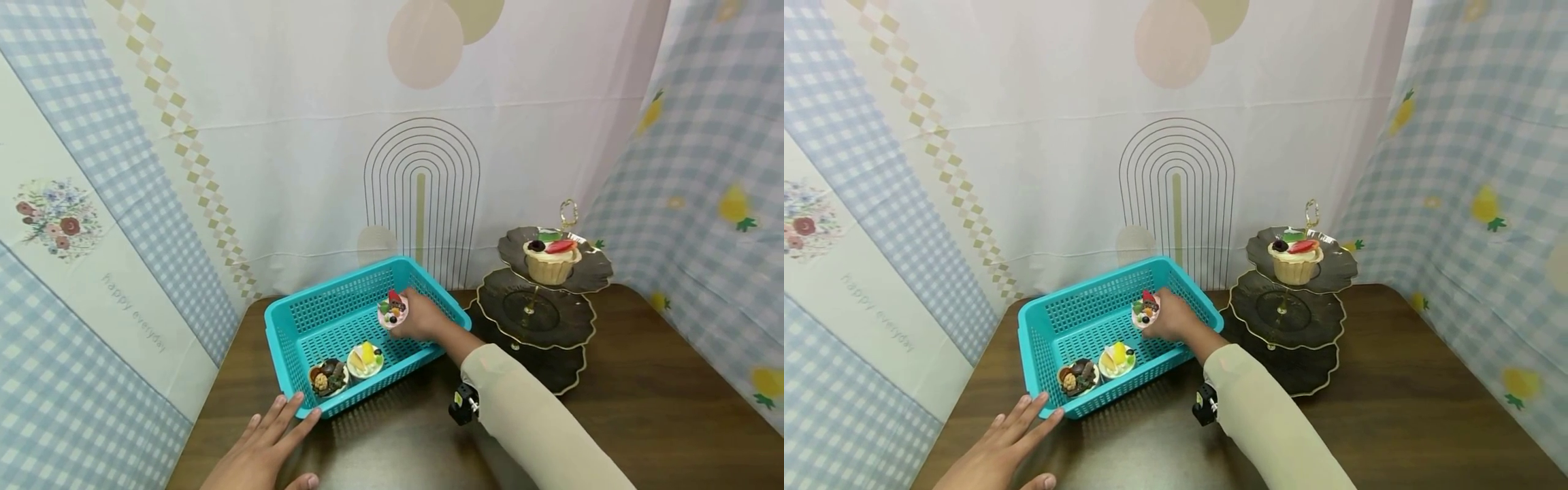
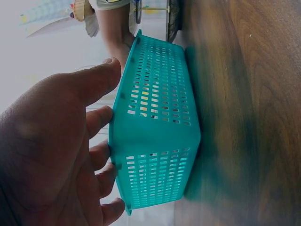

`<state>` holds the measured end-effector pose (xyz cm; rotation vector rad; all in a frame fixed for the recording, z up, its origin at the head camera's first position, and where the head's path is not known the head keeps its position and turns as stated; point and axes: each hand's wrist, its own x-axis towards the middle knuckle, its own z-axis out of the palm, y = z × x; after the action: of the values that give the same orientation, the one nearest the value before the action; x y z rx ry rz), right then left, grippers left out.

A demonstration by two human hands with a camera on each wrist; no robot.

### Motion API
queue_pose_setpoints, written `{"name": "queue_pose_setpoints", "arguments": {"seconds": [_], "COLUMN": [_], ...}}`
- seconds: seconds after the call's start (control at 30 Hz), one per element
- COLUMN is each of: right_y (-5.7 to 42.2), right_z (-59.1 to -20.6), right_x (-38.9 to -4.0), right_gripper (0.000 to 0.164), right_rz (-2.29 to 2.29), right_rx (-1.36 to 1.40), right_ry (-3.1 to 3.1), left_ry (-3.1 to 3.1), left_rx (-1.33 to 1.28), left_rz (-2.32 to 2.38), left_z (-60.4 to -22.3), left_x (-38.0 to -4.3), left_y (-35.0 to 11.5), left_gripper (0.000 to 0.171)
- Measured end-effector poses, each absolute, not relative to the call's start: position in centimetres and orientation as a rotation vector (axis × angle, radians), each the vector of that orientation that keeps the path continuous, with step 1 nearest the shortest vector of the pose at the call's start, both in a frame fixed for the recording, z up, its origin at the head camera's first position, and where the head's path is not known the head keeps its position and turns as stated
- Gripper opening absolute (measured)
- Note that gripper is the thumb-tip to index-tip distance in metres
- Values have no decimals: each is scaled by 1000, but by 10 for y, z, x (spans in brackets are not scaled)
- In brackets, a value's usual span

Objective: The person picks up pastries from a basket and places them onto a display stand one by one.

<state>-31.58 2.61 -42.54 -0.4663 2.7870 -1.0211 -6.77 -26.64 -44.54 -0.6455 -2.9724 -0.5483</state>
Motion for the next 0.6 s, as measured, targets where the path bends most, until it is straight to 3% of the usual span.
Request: {"name": "queue_pose_setpoints", "arguments": {"seconds": [0.33,0.6], "right_y": [43,55], "right_z": [-403,-387], "right_x": [-305,-292], "right_gripper": [70,79], "right_rz": [-1152,-1134], "right_rx": [-571,-570], "right_ry": [2775,2779], "left_ry": [-2969,-2960], "left_rx": [-652,-654], "left_rz": [-566,-544], "left_z": [-446,-446], "left_x": [-68,-67], "left_y": [-268,-267], "left_gripper": [73,73]}}
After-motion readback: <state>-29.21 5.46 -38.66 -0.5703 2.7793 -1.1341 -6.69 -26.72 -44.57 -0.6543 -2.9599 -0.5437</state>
